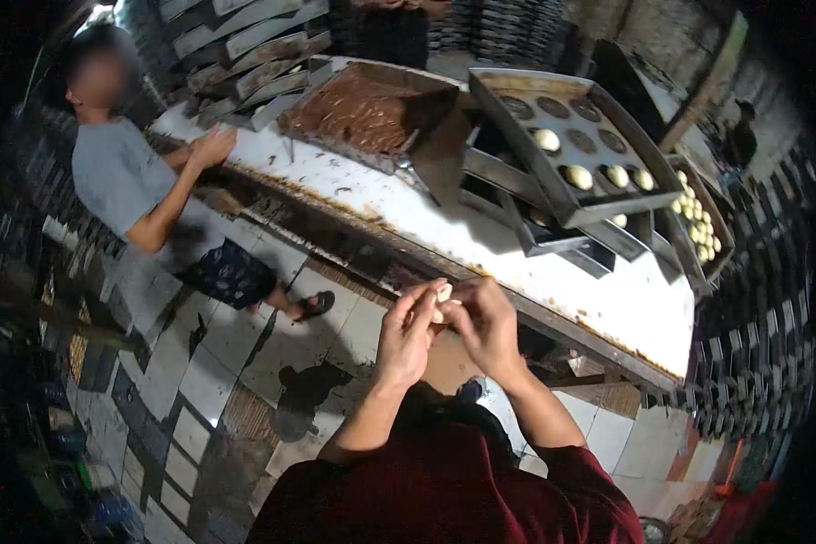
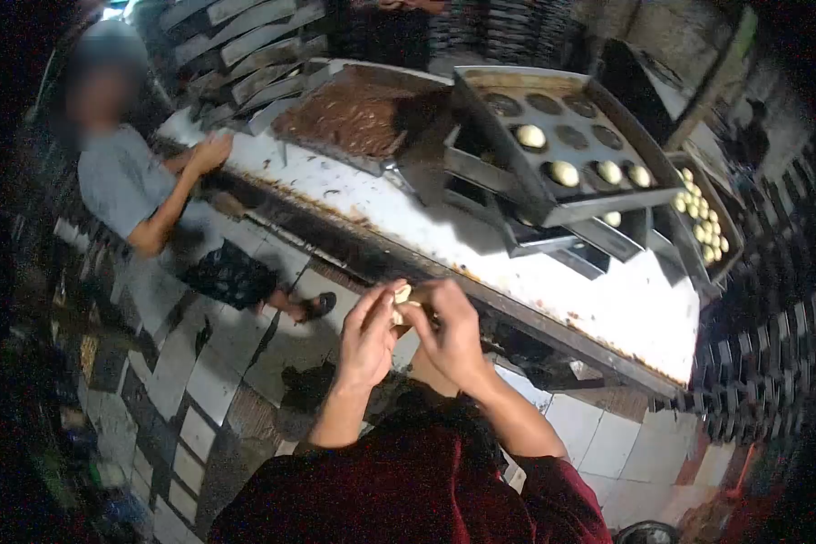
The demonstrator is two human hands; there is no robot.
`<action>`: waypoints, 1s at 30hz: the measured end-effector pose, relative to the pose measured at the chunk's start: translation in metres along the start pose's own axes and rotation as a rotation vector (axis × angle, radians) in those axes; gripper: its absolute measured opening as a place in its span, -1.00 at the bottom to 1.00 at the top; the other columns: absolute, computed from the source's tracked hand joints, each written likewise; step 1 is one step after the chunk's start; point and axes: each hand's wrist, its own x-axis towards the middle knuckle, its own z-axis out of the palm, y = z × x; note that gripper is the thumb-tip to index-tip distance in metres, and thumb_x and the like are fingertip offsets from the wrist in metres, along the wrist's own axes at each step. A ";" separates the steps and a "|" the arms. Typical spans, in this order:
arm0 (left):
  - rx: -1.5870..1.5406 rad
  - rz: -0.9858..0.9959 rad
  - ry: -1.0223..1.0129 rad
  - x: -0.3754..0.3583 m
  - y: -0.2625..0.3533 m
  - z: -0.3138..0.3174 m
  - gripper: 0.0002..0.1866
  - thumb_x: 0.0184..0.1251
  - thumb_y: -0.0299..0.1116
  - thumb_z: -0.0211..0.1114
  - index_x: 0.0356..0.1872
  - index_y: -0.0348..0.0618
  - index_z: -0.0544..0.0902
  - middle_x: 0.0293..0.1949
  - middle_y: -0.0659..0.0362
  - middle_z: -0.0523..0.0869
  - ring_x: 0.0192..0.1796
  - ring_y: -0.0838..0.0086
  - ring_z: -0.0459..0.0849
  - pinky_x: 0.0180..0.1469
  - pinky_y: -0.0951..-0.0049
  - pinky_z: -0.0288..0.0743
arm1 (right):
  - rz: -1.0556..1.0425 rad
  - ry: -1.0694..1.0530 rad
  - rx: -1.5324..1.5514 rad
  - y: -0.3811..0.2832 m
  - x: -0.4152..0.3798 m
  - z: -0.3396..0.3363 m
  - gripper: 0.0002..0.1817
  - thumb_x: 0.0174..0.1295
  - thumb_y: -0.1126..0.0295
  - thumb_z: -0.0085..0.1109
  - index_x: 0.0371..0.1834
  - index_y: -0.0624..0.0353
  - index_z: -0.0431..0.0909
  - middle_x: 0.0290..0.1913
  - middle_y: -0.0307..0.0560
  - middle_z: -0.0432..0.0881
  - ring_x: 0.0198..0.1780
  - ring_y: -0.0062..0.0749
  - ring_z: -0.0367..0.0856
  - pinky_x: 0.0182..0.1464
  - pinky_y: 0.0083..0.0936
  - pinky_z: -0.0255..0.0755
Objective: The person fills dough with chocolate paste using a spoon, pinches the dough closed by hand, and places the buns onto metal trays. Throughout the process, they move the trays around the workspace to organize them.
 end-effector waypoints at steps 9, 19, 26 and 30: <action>-0.101 0.137 -0.152 -0.042 -0.080 0.117 -0.68 0.42 -0.50 -0.04 0.16 -0.25 0.35 0.05 0.06 0.50 0.10 0.27 0.53 0.09 0.40 0.48 | 0.144 0.234 0.003 0.005 -0.095 -0.107 -0.84 0.15 0.45 0.22 -0.31 0.32 0.50 -0.33 -0.04 0.47 -0.31 -0.39 0.51 -0.30 -0.51 0.41; 0.693 0.589 -0.599 -0.103 -0.168 0.235 -0.78 0.35 -0.52 0.05 -0.02 -0.29 0.48 0.04 -0.02 0.53 0.14 0.27 0.49 0.21 0.33 0.32 | 0.433 0.217 0.534 0.033 -0.173 -0.286 -0.82 0.14 0.56 0.19 -0.22 0.33 0.43 -0.38 -0.11 0.53 -0.37 -0.56 0.51 -0.39 -0.64 0.40; 0.155 0.135 -0.145 -0.100 -0.191 0.266 -0.82 0.43 -0.43 -0.04 -0.14 -0.33 0.47 -0.15 0.00 0.59 -0.17 0.30 0.65 -0.10 0.35 0.57 | -0.061 0.341 -0.236 0.025 -0.182 -0.281 -0.82 -0.04 0.60 0.30 -0.37 0.30 0.50 -0.24 0.03 0.45 -0.23 -0.24 0.47 -0.19 -0.45 0.39; 0.217 0.177 -0.340 -0.092 -0.190 0.271 -0.73 0.42 -0.42 0.00 0.01 -0.36 0.51 0.07 -0.02 0.54 0.13 0.33 0.51 0.19 0.42 0.33 | 0.169 0.406 0.289 0.049 -0.158 -0.296 -0.83 0.02 0.62 0.26 -0.34 0.31 0.47 -0.24 0.01 0.51 -0.21 -0.31 0.53 -0.19 -0.51 0.41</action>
